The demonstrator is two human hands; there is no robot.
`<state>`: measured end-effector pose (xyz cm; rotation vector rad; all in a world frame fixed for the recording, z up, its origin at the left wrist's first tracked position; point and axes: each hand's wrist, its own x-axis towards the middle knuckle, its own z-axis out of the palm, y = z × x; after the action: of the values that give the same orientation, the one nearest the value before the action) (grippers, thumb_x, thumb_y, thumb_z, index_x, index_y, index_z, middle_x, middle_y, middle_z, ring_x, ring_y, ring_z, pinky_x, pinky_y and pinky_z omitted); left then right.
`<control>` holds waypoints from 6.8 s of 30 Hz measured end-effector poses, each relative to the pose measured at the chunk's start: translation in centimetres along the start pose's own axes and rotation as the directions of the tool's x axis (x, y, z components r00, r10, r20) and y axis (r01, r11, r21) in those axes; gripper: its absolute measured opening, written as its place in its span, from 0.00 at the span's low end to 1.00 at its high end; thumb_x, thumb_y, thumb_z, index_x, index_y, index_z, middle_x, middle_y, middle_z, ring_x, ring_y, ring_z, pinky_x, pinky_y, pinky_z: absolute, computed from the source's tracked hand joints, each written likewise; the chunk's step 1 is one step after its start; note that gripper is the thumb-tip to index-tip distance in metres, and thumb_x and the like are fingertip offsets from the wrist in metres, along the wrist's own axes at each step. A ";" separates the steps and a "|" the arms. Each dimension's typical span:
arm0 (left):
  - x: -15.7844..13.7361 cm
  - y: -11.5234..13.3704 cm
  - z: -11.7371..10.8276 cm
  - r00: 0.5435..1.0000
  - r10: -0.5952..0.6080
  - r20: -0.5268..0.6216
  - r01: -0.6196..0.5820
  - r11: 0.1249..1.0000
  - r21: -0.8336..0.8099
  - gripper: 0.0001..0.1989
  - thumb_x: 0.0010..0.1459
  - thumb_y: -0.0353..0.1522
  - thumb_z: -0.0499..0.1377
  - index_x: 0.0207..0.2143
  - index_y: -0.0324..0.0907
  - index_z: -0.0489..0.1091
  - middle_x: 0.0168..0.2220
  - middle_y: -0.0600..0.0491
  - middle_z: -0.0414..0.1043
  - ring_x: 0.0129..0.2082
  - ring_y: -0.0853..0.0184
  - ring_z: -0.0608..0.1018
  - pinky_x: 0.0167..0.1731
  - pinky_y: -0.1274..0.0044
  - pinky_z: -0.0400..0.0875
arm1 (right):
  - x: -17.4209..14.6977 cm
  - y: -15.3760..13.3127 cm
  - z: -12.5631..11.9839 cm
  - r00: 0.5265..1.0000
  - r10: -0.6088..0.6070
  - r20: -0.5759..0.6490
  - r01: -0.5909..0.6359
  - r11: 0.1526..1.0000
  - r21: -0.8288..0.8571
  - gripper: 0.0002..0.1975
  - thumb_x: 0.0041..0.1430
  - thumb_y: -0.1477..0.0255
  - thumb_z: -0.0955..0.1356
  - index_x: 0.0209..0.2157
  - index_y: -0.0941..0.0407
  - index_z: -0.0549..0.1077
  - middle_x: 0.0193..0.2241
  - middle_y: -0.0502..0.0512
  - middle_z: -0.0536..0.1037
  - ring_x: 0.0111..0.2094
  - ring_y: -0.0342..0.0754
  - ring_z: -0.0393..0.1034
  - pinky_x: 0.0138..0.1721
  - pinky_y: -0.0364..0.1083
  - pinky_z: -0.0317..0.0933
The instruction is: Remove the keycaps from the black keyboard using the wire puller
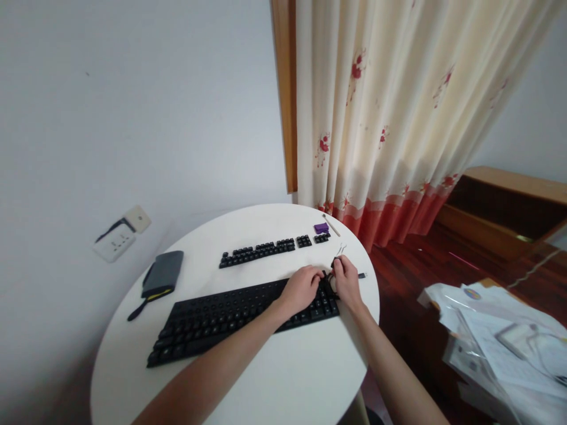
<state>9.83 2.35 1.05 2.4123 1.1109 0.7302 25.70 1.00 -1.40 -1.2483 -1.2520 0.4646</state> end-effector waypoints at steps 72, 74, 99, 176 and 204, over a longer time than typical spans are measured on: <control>-1.5 0.7 1.0 0.995 -0.002 -0.104 -0.009 0.994 -0.110 0.12 0.55 0.34 0.64 0.41 0.41 0.69 0.41 0.50 0.72 0.45 0.60 0.72 0.50 0.68 0.67 | -2.0 -0.8 -0.6 0.911 -0.329 0.249 0.349 0.936 -0.038 0.11 0.68 0.69 0.58 0.33 0.54 0.68 0.30 0.54 0.70 0.33 0.50 0.65 0.37 0.48 0.60; -1.6 0.6 1.0 0.994 0.016 -0.104 -0.027 0.995 -0.099 0.11 0.56 0.34 0.64 0.41 0.41 0.69 0.41 0.50 0.72 0.45 0.61 0.72 0.50 0.68 0.67 | -2.1 -0.8 -0.6 0.912 -0.333 0.241 0.350 0.936 -0.032 0.11 0.68 0.69 0.58 0.33 0.54 0.68 0.30 0.54 0.70 0.33 0.50 0.65 0.37 0.48 0.60; -1.7 0.4 1.5 0.992 0.119 -0.049 -0.119 0.993 -0.012 0.11 0.69 0.37 0.49 0.39 0.41 0.66 0.40 0.49 0.71 0.44 0.61 0.70 0.49 0.66 0.67 | -2.4 -0.9 -0.5 0.952 -0.248 0.177 0.263 0.962 -0.067 0.12 0.67 0.69 0.59 0.28 0.54 0.65 0.26 0.50 0.67 0.29 0.47 0.61 0.33 0.46 0.56; 15.5 -2.7 5.3 0.945 -0.259 -0.200 0.309 0.907 0.286 0.29 0.49 0.46 0.66 0.52 0.51 0.66 0.60 0.48 0.52 0.57 0.49 0.57 0.53 0.60 0.54 | -0.8 0.6 -1.5 0.978 0.094 -0.187 -0.090 0.996 0.028 0.16 0.68 0.62 0.59 0.27 0.53 0.64 0.21 0.49 0.74 0.20 0.44 0.66 0.27 0.45 0.59; 15.7 -2.9 5.2 0.924 -0.311 -0.223 0.369 0.878 0.304 0.29 0.49 0.45 0.66 0.53 0.49 0.66 0.59 0.47 0.53 0.56 0.50 0.58 0.52 0.60 0.54 | -0.9 0.3 -1.4 0.981 0.097 -0.170 -0.094 0.995 0.024 0.16 0.68 0.62 0.59 0.27 0.54 0.65 0.21 0.49 0.74 0.21 0.44 0.66 0.29 0.44 0.59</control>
<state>19.95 15.69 0.02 2.3497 1.8108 0.6725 26.74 -0.26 -1.81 -1.3104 -1.0447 0.4262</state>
